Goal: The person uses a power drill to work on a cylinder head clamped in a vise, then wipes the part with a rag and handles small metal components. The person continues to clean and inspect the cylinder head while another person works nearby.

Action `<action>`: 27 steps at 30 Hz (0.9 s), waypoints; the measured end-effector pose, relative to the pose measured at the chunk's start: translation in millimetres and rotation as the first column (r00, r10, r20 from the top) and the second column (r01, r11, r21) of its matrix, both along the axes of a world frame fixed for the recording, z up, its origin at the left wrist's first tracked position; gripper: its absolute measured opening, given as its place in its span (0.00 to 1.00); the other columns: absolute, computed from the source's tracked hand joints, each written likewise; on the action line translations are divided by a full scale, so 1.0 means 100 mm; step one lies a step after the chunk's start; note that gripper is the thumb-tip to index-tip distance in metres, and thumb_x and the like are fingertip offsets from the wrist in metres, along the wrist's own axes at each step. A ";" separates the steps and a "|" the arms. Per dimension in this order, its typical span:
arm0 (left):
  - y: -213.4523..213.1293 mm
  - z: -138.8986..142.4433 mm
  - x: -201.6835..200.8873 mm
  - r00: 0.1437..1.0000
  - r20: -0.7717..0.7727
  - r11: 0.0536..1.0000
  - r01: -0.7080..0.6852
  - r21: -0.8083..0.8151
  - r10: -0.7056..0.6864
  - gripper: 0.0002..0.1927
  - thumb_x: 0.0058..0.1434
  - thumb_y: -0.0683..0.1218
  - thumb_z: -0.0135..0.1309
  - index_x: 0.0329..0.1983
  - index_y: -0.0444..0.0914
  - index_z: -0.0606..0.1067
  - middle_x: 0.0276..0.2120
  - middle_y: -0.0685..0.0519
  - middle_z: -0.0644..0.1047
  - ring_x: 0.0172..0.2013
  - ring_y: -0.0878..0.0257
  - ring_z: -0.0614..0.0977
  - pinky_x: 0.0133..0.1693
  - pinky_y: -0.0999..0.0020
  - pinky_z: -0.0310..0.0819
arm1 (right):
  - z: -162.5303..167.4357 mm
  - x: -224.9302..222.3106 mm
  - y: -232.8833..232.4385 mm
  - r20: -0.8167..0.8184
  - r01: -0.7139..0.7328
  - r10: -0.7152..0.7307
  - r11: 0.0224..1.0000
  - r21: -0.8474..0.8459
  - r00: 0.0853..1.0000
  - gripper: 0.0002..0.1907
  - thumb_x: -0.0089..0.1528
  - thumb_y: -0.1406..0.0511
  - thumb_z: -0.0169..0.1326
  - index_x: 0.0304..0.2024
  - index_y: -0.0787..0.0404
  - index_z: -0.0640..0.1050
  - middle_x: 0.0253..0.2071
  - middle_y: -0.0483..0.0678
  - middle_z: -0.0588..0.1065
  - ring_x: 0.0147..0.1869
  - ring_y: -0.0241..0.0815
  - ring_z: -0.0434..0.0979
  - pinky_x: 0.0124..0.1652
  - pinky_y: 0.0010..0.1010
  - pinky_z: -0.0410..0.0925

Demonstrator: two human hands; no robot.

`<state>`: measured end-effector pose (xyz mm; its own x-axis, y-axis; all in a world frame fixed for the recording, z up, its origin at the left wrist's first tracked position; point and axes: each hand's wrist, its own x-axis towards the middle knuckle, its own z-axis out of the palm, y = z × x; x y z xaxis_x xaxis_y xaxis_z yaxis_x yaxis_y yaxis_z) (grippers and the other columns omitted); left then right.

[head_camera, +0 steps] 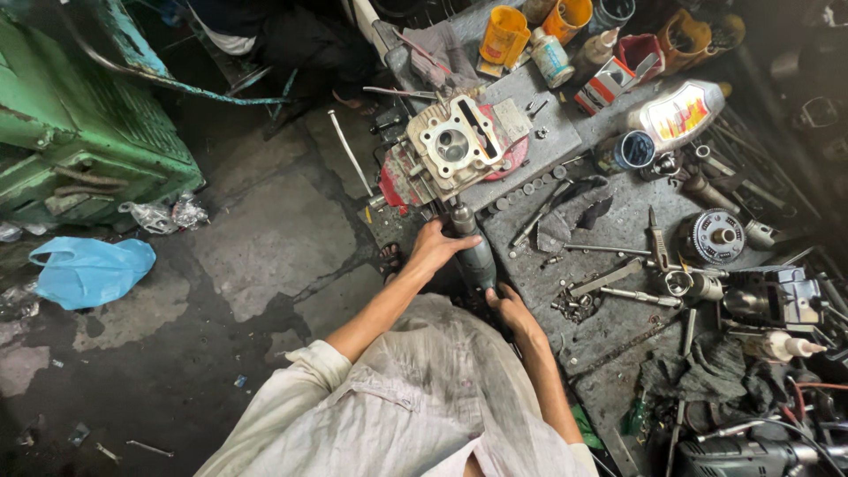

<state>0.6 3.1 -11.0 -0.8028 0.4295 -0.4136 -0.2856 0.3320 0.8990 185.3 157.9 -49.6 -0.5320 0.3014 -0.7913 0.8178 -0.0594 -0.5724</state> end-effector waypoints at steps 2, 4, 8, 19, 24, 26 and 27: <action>0.01 0.00 0.00 0.999 -0.030 1.000 -0.014 -0.022 0.014 0.38 0.41 0.57 0.74 0.52 0.34 0.79 0.48 0.45 0.82 0.49 0.55 0.83 0.52 0.63 0.74 | -0.01 0.00 0.00 -0.003 0.014 -0.014 1.000 0.018 1.000 0.43 0.63 0.52 0.57 0.72 0.69 0.60 0.70 0.61 0.66 0.75 0.53 0.63 0.69 0.39 0.54; 0.01 -0.01 0.00 0.998 -0.054 0.999 -0.019 -0.027 0.017 0.39 0.40 0.57 0.74 0.52 0.33 0.78 0.49 0.45 0.82 0.51 0.54 0.82 0.53 0.63 0.74 | -0.02 0.00 0.00 -0.007 0.028 -0.028 0.999 0.016 1.000 0.43 0.62 0.52 0.57 0.72 0.69 0.60 0.70 0.61 0.66 0.74 0.53 0.63 0.69 0.39 0.55; 0.00 -0.02 0.00 1.000 -0.013 0.998 -0.003 -0.066 0.002 0.39 0.40 0.58 0.74 0.52 0.33 0.78 0.49 0.44 0.82 0.51 0.54 0.83 0.54 0.63 0.74 | -0.01 -0.01 -0.01 -0.002 0.023 -0.023 1.000 -0.004 1.000 0.43 0.62 0.53 0.57 0.72 0.69 0.60 0.70 0.61 0.67 0.74 0.53 0.64 0.69 0.39 0.55; 0.02 -0.05 0.01 1.000 -0.005 1.000 -0.024 0.020 0.024 0.38 0.41 0.55 0.74 0.53 0.32 0.78 0.48 0.45 0.83 0.50 0.56 0.84 0.53 0.64 0.75 | -0.02 -0.01 0.00 0.027 0.042 -0.042 0.999 0.001 0.999 0.43 0.62 0.53 0.57 0.73 0.67 0.59 0.71 0.60 0.65 0.75 0.52 0.62 0.70 0.40 0.53; 0.01 -0.04 0.00 0.996 -0.086 0.999 -0.024 -0.036 0.021 0.38 0.41 0.56 0.76 0.52 0.33 0.78 0.49 0.44 0.81 0.51 0.56 0.82 0.54 0.62 0.73 | -0.02 -0.01 -0.01 0.032 0.024 -0.025 0.999 0.024 0.999 0.44 0.62 0.52 0.57 0.73 0.67 0.59 0.72 0.60 0.63 0.77 0.53 0.59 0.71 0.40 0.52; 0.00 -0.03 0.00 0.999 -0.043 0.998 -0.002 -0.065 -0.001 0.36 0.41 0.57 0.74 0.51 0.35 0.80 0.47 0.44 0.83 0.49 0.55 0.83 0.52 0.61 0.74 | -0.02 -0.01 -0.01 0.021 0.043 -0.043 0.999 -0.010 0.999 0.45 0.61 0.52 0.57 0.73 0.67 0.58 0.72 0.61 0.63 0.76 0.54 0.61 0.71 0.41 0.53; 0.00 -0.03 0.00 1.000 -0.025 0.997 0.009 -0.077 -0.011 0.36 0.41 0.58 0.73 0.51 0.36 0.80 0.46 0.44 0.83 0.48 0.54 0.83 0.51 0.61 0.75 | -0.02 -0.01 -0.01 0.012 0.052 -0.052 0.998 -0.025 0.999 0.46 0.61 0.52 0.57 0.73 0.68 0.57 0.72 0.62 0.64 0.76 0.54 0.62 0.71 0.41 0.54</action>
<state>1.0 3.0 -13.9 -0.8092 0.4050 -0.4256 -0.2599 0.4030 0.8775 184.2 156.9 -51.8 -0.5072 0.3082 -0.8048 0.8194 -0.1167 -0.5612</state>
